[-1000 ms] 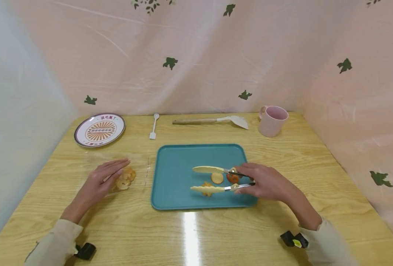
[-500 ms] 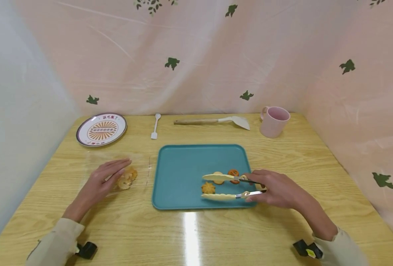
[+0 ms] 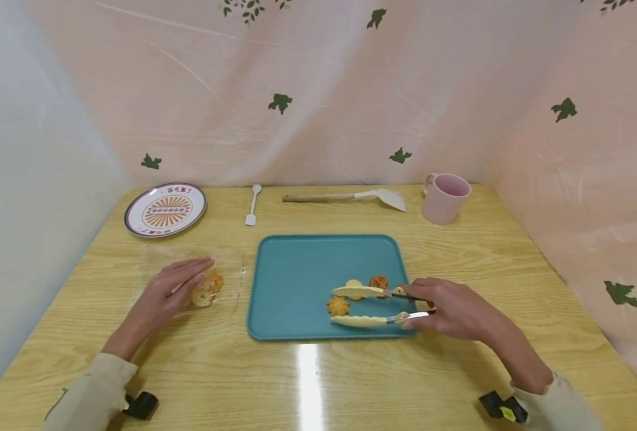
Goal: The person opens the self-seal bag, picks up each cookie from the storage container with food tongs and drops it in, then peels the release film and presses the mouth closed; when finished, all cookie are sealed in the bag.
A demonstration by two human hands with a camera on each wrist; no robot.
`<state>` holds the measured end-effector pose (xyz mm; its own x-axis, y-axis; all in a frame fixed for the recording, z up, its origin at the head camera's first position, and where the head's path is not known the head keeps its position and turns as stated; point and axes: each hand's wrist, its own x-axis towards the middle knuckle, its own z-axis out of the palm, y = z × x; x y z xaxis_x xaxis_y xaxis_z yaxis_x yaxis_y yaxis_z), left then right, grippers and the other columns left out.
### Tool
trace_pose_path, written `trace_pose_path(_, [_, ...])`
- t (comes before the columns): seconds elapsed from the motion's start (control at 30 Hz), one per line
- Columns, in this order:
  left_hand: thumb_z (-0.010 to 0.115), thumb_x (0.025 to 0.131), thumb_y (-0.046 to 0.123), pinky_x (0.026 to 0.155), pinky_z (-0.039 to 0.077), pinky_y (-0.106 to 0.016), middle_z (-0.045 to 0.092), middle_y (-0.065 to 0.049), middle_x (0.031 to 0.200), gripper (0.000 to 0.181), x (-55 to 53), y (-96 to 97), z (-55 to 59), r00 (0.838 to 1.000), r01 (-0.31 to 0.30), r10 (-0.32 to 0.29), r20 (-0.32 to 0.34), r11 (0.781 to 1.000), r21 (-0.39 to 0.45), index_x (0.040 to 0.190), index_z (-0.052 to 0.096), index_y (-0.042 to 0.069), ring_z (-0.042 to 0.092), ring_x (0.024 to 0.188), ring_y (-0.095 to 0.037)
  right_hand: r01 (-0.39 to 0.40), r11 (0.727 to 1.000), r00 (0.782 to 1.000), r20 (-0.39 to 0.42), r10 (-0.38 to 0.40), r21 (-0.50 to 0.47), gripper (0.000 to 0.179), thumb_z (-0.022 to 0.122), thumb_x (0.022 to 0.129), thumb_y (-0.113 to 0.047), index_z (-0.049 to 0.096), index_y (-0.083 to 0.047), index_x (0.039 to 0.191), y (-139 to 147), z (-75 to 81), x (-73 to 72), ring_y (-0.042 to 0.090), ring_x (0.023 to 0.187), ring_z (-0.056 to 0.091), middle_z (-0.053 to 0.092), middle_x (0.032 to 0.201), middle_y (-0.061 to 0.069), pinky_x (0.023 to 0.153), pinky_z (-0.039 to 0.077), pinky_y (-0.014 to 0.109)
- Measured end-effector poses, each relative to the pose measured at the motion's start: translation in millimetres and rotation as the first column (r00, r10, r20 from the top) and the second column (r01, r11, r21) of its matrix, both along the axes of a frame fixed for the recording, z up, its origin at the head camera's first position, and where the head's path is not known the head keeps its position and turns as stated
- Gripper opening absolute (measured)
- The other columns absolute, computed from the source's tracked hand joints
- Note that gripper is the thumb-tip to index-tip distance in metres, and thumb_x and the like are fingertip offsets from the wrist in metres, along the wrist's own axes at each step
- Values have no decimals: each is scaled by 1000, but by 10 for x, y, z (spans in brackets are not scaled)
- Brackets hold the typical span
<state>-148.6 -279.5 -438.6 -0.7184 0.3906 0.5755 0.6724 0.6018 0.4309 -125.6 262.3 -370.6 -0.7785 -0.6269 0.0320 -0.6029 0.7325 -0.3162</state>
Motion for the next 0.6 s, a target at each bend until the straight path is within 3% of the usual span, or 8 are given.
trace_pose_path(0.2, [66, 96, -9, 112, 31, -15, 67, -15, 135, 44, -11, -5, 0, 1000, 8, -8, 2, 1000, -10, 137, 68, 7, 52, 132, -7, 5, 1000, 1000, 21, -5, 14, 67, 75, 92, -54, 68, -2, 134, -12, 26, -2, 19, 98, 66, 69, 117, 3, 76, 57, 44])
trace_pose_path(0.4, [66, 96, -8, 112, 31, -14, 67, -14, 135, 44, -15, 4, 10, 1000, 7, -7, -6, 1000, -6, 137, 68, 8, 56, 130, -11, 6, 999, 999, 50, -8, 38, 67, 77, 91, -50, 67, -1, 136, -59, 96, -22, 19, 99, 66, 69, 118, 3, 75, 56, 41])
trace_pose_path(0.6, [66, 95, -10, 112, 32, -15, 67, -15, 134, 44, -8, 16, 17, 1000, 24, -24, -16, 1000, 10, 136, 69, 7, 56, 129, -11, -4, 998, 998, 62, 0, 65, 66, 78, 91, -48, 67, 0, 136, -93, 153, -36, 14, 90, 62, 68, 112, 1, 69, 51, 35])
